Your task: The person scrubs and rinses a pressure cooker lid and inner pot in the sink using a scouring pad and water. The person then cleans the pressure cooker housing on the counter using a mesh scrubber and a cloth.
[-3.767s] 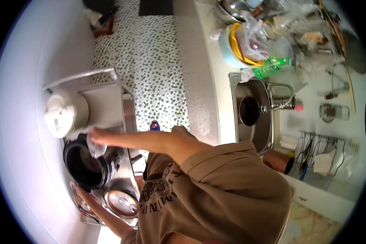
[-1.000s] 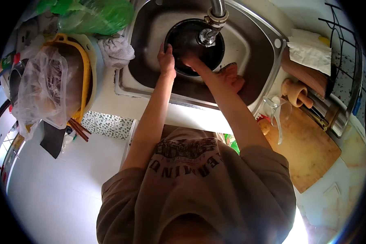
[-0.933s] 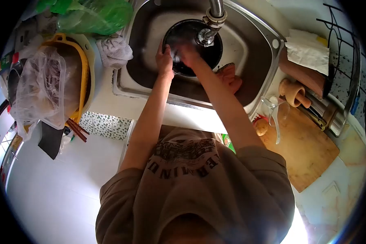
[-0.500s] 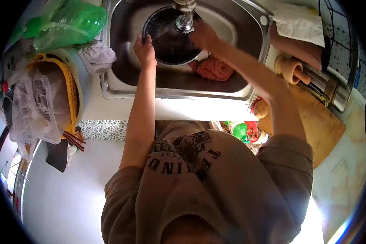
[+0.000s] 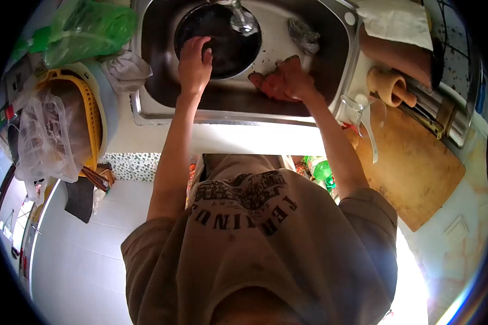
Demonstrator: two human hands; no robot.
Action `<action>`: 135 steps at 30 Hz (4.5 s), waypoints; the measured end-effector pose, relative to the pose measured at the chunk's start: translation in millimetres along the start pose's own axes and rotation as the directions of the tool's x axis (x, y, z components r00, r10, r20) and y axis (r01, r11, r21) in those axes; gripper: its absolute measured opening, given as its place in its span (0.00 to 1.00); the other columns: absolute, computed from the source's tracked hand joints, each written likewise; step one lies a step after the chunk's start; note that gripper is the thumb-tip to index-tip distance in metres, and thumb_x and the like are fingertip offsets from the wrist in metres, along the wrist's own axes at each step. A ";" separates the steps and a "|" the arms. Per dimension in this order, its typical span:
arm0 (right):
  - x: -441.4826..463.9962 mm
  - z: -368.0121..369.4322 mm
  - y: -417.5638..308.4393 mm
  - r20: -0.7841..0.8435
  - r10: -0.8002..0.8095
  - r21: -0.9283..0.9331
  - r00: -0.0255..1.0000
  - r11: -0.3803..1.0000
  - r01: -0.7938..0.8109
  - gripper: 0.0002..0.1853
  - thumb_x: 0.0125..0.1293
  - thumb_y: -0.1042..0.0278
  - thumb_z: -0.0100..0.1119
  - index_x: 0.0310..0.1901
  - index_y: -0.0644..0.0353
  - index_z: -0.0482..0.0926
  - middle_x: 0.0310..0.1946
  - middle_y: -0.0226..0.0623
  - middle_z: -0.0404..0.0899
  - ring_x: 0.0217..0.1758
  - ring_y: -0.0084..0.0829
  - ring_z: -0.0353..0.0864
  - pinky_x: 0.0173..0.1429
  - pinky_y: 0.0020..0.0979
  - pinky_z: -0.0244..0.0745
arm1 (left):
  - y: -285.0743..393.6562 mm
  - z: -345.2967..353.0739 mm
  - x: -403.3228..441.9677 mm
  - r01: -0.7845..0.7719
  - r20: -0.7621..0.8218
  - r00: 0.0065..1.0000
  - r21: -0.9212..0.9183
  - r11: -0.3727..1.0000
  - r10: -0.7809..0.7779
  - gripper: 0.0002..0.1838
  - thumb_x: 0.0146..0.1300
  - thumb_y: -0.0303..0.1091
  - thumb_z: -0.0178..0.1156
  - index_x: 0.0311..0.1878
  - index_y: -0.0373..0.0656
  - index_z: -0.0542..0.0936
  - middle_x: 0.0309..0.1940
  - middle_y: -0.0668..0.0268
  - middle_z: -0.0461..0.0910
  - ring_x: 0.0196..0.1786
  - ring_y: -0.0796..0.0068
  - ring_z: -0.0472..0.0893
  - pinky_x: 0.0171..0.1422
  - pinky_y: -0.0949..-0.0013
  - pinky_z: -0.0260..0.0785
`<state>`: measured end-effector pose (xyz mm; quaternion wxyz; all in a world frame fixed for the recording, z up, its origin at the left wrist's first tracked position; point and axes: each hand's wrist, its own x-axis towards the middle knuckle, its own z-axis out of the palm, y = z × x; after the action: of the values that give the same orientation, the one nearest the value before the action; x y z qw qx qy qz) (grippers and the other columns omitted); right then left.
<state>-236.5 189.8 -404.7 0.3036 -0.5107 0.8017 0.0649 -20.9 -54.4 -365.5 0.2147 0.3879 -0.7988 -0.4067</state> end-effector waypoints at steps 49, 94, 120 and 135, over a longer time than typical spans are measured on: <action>-69.4 -37.5 -24.2 0.102 0.126 0.806 0.987 -0.592 -0.008 0.27 0.68 0.56 0.54 0.65 0.60 0.64 0.56 0.41 0.73 0.56 0.33 0.76 0.57 0.30 0.75 | -63.8 -24.6 -27.5 0.719 0.485 0.600 -0.675 0.164 -0.637 0.29 0.56 0.21 0.53 0.63 0.47 0.64 0.58 0.55 0.70 0.55 0.48 0.75 0.39 0.43 0.82; 64.3 80.9 -25.8 -0.242 0.343 0.697 0.908 0.713 -0.083 0.23 0.56 0.67 0.63 0.55 0.59 0.75 0.49 0.48 0.79 0.49 0.44 0.80 0.51 0.38 0.76 | 14.5 10.2 -26.2 -0.283 0.449 0.888 0.370 0.885 0.096 0.12 0.66 0.36 0.54 0.43 0.36 0.75 0.22 0.46 0.78 0.29 0.44 0.79 0.34 0.47 0.72; -62.5 -106.3 -86.9 -0.551 0.399 0.828 0.733 0.153 0.539 0.16 0.68 0.62 0.51 0.55 0.55 0.73 0.58 0.38 0.71 0.62 0.36 0.68 0.65 0.43 0.63 | 85.4 45.6 -17.7 0.504 0.391 0.859 -0.532 0.681 -0.330 0.20 0.70 0.52 0.52 0.34 0.43 0.75 0.28 0.76 0.71 0.32 0.89 0.67 0.37 0.80 0.63; 109.7 -44.9 20.8 0.003 0.310 0.757 0.951 0.620 -0.205 0.18 0.67 0.60 0.46 0.49 0.64 0.76 0.49 0.46 0.79 0.48 0.44 0.79 0.54 0.42 0.73 | 27.7 49.8 -30.3 0.401 0.388 0.895 -0.480 0.780 -0.221 0.19 0.70 0.48 0.53 0.29 0.44 0.73 0.22 0.79 0.63 0.27 0.86 0.61 0.31 0.76 0.57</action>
<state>-305.4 95.5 -433.4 0.4222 -0.2230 0.8391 -0.2607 -47.6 3.9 -372.5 0.1174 0.3692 -0.5954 -0.7039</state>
